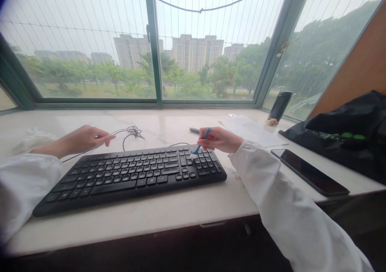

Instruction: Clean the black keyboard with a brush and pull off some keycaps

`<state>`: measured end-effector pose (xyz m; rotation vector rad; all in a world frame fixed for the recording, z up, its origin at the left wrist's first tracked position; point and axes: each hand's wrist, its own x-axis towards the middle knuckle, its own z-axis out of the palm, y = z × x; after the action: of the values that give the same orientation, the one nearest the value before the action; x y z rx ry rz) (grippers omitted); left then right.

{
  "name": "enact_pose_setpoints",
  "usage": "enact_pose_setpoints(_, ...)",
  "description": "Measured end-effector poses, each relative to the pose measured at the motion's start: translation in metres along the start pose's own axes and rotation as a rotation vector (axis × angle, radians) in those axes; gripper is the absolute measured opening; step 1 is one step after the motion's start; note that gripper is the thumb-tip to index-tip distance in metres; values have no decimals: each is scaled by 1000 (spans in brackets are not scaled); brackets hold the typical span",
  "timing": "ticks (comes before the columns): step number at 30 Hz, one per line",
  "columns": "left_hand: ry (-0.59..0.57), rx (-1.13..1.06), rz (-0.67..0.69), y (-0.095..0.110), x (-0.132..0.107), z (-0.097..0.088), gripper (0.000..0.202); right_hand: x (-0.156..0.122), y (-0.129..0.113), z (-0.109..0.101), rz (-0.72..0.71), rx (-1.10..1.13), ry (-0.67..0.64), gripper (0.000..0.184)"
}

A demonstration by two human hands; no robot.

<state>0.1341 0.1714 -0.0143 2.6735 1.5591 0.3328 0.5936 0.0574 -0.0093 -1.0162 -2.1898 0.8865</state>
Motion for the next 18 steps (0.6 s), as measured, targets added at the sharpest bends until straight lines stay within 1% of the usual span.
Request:
enact_pose_setpoints(2,6,1,7,-1,1,1,52,1,5,2,13,-3,-19,38)
enact_pose_setpoints(5,17,7,17,-5,3,3,51,-1,8,-2,35,-40,-24,40)
enact_pose_setpoints(11,8,4,5,-13,6,7,54,-7,4,-16,93,-135,-59,44)
enact_pose_setpoints(18,12,9,0,-12,5,7,54,-17,5,-33,143,-227,-95,43)
